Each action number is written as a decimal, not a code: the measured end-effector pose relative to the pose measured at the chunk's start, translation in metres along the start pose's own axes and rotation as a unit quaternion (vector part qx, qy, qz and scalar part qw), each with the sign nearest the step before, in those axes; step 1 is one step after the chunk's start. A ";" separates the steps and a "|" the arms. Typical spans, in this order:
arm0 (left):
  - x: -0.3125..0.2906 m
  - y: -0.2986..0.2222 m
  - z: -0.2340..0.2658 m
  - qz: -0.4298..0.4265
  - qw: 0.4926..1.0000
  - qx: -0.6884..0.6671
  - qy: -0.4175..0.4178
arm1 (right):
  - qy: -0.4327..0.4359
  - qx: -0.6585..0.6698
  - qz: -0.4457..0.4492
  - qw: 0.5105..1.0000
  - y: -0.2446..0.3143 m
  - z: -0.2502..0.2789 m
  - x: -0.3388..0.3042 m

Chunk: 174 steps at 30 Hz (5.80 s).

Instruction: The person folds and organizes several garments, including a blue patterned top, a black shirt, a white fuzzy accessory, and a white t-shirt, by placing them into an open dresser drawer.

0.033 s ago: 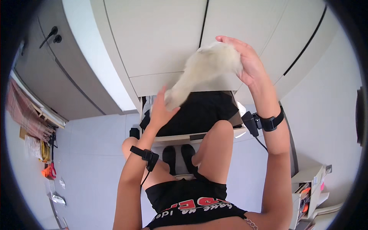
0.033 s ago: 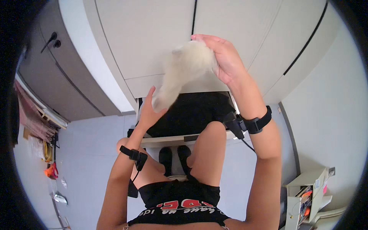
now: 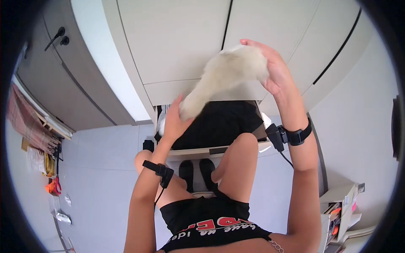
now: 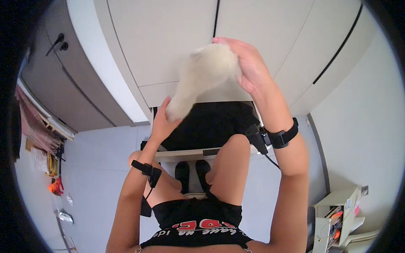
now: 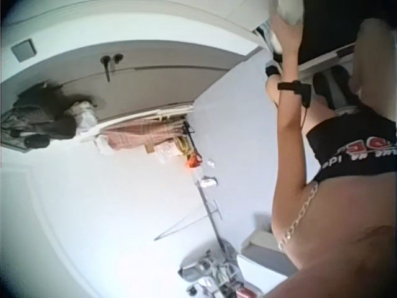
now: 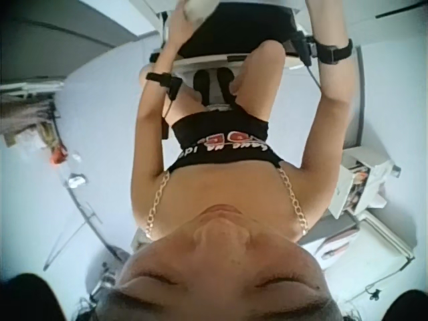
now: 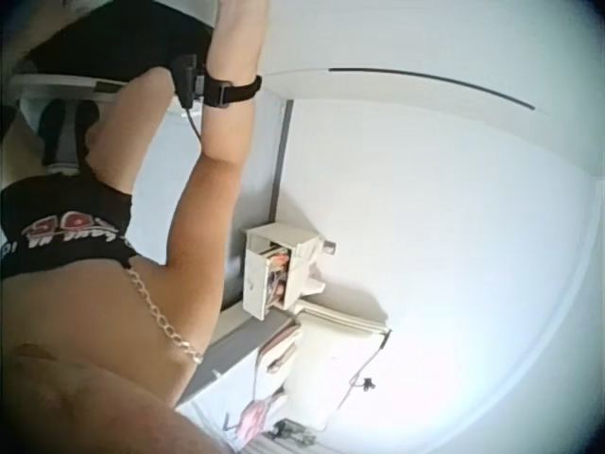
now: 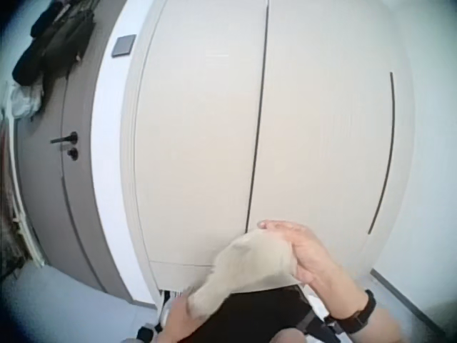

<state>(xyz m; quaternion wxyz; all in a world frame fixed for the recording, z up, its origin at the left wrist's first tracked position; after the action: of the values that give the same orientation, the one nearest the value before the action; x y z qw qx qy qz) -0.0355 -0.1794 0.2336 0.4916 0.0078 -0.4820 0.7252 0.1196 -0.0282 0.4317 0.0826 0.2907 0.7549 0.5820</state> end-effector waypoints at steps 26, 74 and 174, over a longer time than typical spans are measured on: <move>-0.090 0.333 0.010 0.357 0.862 0.252 0.256 | -0.173 -0.658 -0.316 0.662 -0.396 0.259 -0.069; -0.050 0.073 -0.056 0.057 0.942 -0.109 0.312 | 0.053 -0.391 -0.092 0.914 -0.338 -0.005 -0.044; -0.072 0.310 -0.051 0.252 0.942 0.191 0.109 | 0.371 -0.611 -0.136 0.686 -0.509 0.007 -0.053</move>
<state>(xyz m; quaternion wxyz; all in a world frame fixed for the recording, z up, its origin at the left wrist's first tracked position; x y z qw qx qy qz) -0.1982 -0.2103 -0.0423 0.3313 -0.0995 -0.2635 0.9005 -0.0083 -0.1293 -0.0530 0.0333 -0.1696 0.2319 0.9573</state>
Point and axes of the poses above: each hand's wrist, its own x-axis towards the middle knuckle, its own z-axis out of the back of the hand, y = z × x, the point moved 9 cm from there along x, towards the middle knuckle, and after that the axes turned 1 degree about -z, right-handed, at the moved point
